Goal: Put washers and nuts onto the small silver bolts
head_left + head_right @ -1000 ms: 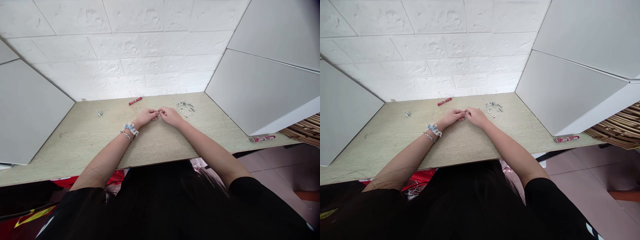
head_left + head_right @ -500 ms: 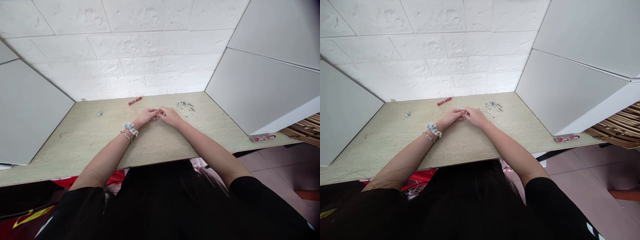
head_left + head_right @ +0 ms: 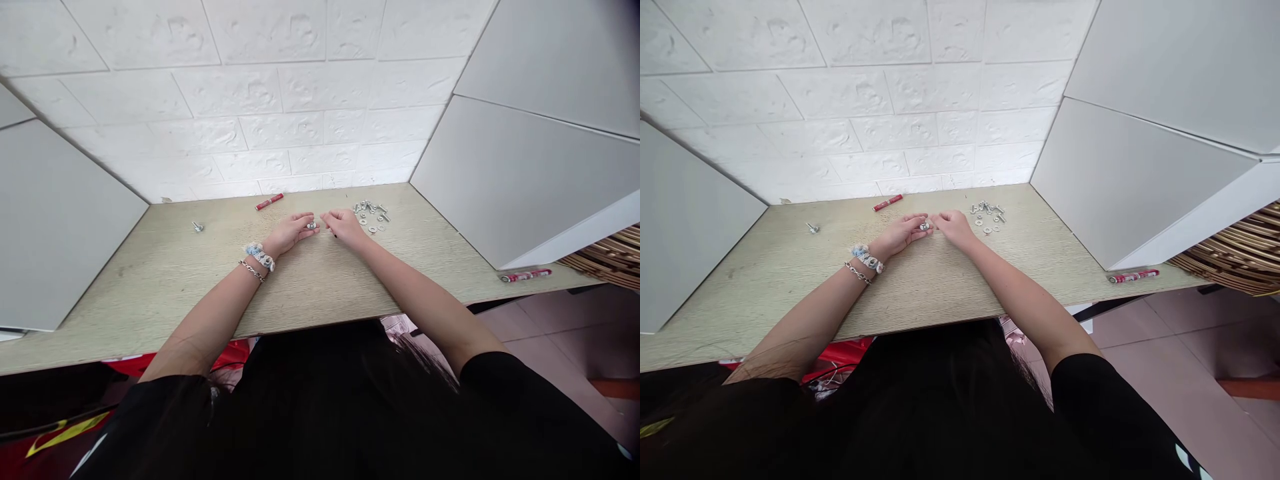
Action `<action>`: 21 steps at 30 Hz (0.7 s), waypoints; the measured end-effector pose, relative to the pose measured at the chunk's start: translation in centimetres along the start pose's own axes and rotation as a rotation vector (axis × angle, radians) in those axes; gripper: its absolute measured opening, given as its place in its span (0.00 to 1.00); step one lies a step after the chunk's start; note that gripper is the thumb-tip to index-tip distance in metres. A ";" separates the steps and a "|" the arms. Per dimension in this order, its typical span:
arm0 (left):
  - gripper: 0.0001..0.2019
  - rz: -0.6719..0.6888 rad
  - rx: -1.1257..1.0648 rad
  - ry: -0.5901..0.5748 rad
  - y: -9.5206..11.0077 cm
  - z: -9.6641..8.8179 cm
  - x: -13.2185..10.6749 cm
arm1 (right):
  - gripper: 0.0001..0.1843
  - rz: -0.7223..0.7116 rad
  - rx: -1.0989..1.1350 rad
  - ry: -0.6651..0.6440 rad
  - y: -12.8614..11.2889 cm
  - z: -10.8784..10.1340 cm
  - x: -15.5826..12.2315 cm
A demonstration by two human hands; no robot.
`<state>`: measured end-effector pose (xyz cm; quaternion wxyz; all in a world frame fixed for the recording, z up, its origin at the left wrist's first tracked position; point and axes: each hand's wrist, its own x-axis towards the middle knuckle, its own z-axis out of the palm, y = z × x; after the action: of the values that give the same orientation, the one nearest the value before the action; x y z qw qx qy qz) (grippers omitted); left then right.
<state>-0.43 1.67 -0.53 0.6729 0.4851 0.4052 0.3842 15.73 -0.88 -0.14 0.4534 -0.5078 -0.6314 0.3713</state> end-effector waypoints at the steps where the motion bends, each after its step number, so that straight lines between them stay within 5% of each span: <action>1: 0.12 -0.005 0.005 0.004 0.0 0.0 0.0 | 0.17 0.029 0.066 0.017 0.0 -0.1 0.1; 4: 0.14 -0.018 0.034 -0.017 0.0 -0.2 0.1 | 0.14 0.092 0.242 -0.027 -0.2 0.0 0.3; 9: 0.14 0.014 0.086 -0.159 0.0 -0.5 0.2 | 0.26 0.157 0.264 -0.210 0.0 0.6 0.4; 17: 0.18 -0.019 0.056 0.003 0.1 -0.2 -0.1 | 0.31 0.193 0.262 -0.085 0.8 0.2 0.9; 21: 0.17 -0.008 0.096 -0.071 0.3 -0.2 -0.3 | 0.24 0.178 0.308 -0.132 0.5 0.3 0.9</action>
<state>-0.72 1.55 -0.22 0.6644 0.5284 0.4010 0.3444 15.54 0.07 -0.58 0.4486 -0.4607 -0.5480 0.5351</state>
